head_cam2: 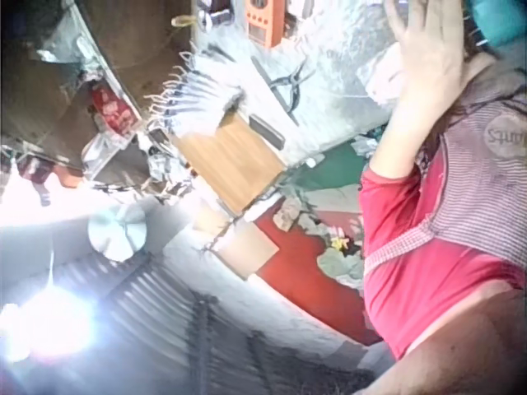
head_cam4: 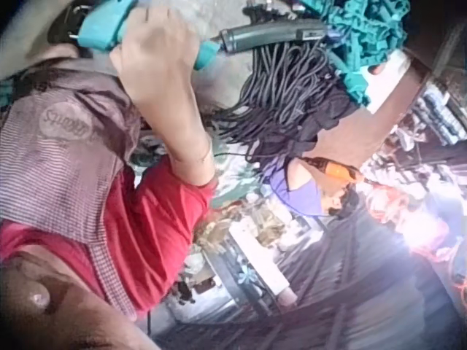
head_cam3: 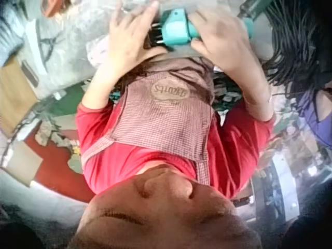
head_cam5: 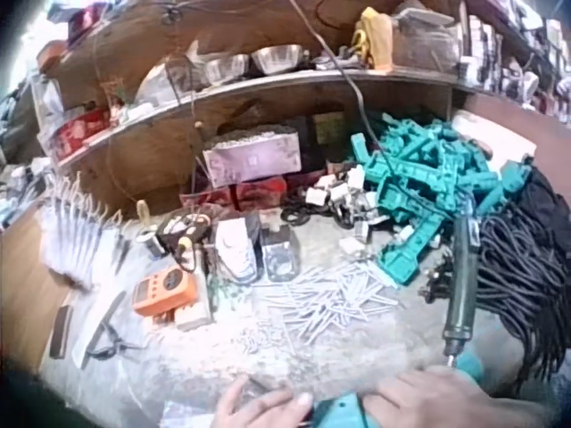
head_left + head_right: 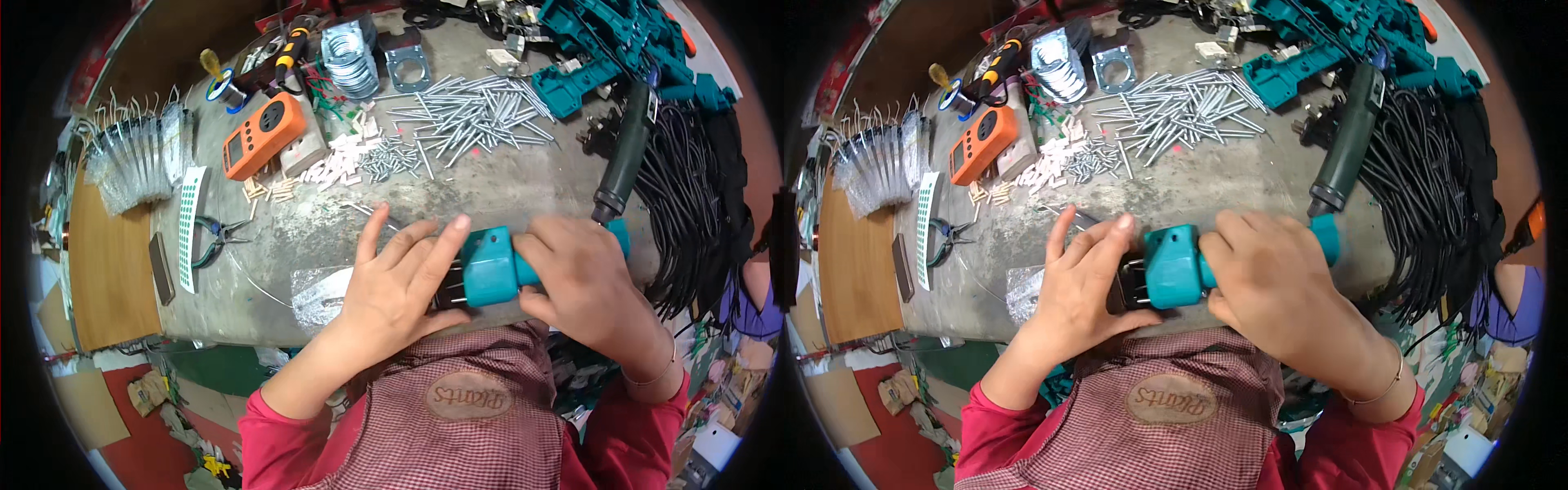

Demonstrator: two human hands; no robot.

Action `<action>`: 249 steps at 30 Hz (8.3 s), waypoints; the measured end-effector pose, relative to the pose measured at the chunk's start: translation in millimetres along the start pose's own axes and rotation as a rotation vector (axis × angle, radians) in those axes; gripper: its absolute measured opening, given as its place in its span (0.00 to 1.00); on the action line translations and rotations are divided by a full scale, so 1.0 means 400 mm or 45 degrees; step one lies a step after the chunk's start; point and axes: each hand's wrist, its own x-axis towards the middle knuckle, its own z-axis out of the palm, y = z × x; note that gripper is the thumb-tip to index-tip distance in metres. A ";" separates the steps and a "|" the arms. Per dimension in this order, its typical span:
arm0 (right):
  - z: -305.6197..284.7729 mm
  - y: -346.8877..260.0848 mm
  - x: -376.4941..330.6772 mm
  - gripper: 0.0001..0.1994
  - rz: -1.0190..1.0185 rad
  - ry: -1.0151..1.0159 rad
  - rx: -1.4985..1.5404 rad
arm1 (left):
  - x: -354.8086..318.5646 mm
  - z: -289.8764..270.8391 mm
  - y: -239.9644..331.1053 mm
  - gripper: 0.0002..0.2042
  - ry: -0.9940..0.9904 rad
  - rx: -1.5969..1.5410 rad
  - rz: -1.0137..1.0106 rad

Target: Assembling the internal wiring and housing components of a small handheld power tool.

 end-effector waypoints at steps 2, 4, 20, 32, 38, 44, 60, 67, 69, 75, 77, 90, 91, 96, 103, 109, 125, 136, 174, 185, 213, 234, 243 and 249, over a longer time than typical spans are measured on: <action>0.005 0.009 0.006 0.20 0.032 -0.042 0.031 | 0.005 0.013 -0.006 0.58 0.010 -0.031 0.037; 0.026 0.026 0.010 0.21 -0.043 -0.037 0.006 | 0.005 0.018 -0.004 0.61 0.019 -0.054 0.006; -0.023 0.083 -0.006 0.21 -0.014 0.340 0.121 | 0.056 0.049 0.057 0.41 -0.082 0.078 -0.020; 0.058 0.277 -0.026 0.45 0.989 1.092 0.250 | 0.066 0.063 0.055 0.49 -0.006 0.055 0.024; 0.064 0.258 -0.022 0.44 1.029 1.147 0.273 | 0.060 0.063 0.048 0.49 0.028 0.044 0.048; -0.025 0.187 -0.093 0.36 0.426 1.255 1.885 | 0.063 0.060 0.055 0.48 -0.001 0.040 0.062; -0.011 0.186 -0.130 0.44 0.334 1.260 1.332 | 0.064 0.056 0.055 0.46 -0.012 0.078 0.016; 0.078 0.110 -0.081 0.47 0.279 1.559 1.382 | 0.062 0.061 0.060 0.47 -0.007 0.074 0.017; 0.100 0.098 -0.082 0.48 0.357 1.537 1.409 | 0.059 0.061 0.061 0.48 -0.003 0.071 0.023; 0.044 0.103 -0.121 0.50 -0.136 1.237 2.501 | 0.051 0.057 0.059 0.48 -0.003 0.062 0.001; -0.056 0.052 -0.119 0.50 0.058 0.986 2.489 | 0.056 0.072 0.042 0.47 -0.008 0.042 0.028; -0.189 0.028 -0.083 0.31 -0.068 0.833 2.382 | 0.062 0.069 0.041 0.51 0.008 -0.019 0.023; -0.150 0.044 -0.062 0.25 -0.160 0.906 2.391 | 0.058 0.070 0.040 0.50 0.005 -0.029 0.013; -0.017 0.129 -0.048 0.20 0.211 1.411 2.519 | 0.063 0.068 0.054 0.50 0.031 -0.036 0.003; 0.065 0.155 -0.046 0.19 0.315 1.438 2.686 | 0.063 0.063 0.049 0.51 0.006 -0.038 -0.010; 0.072 0.160 -0.044 0.20 0.310 1.381 2.735 | 0.063 0.070 0.044 0.51 0.007 -0.046 -0.013; 0.098 0.187 -0.064 0.20 0.150 1.307 2.704 | 0.064 0.071 0.053 0.49 0.014 -0.032 0.000; 0.126 0.194 -0.064 0.24 0.073 1.133 2.754 | 0.063 0.059 0.048 0.48 0.012 -0.056 -0.022; 0.064 0.215 -0.033 0.17 0.147 0.905 2.749 | -0.063 0.027 -0.040 0.32 0.192 -0.339 -0.253; 0.043 0.174 -0.073 0.21 -0.034 1.200 2.587 | -0.068 -0.005 -0.035 0.34 0.015 -0.064 -0.208; 0.121 0.139 -0.097 0.20 -0.032 1.346 2.789 | -0.065 0.025 -0.008 0.33 0.071 -0.046 -0.255; 0.102 0.157 -0.108 0.21 0.013 1.246 2.677 | -0.059 0.025 -0.014 0.36 0.082 -0.044 -0.175; -0.032 0.251 -0.159 0.33 0.728 1.191 0.758 | -0.109 -0.001 -0.013 0.39 -0.028 0.100 -0.197; 0.021 0.070 -0.119 0.21 0.445 1.124 0.385 | -0.066 -0.160 -0.031 0.34 -0.351 -0.277 -0.077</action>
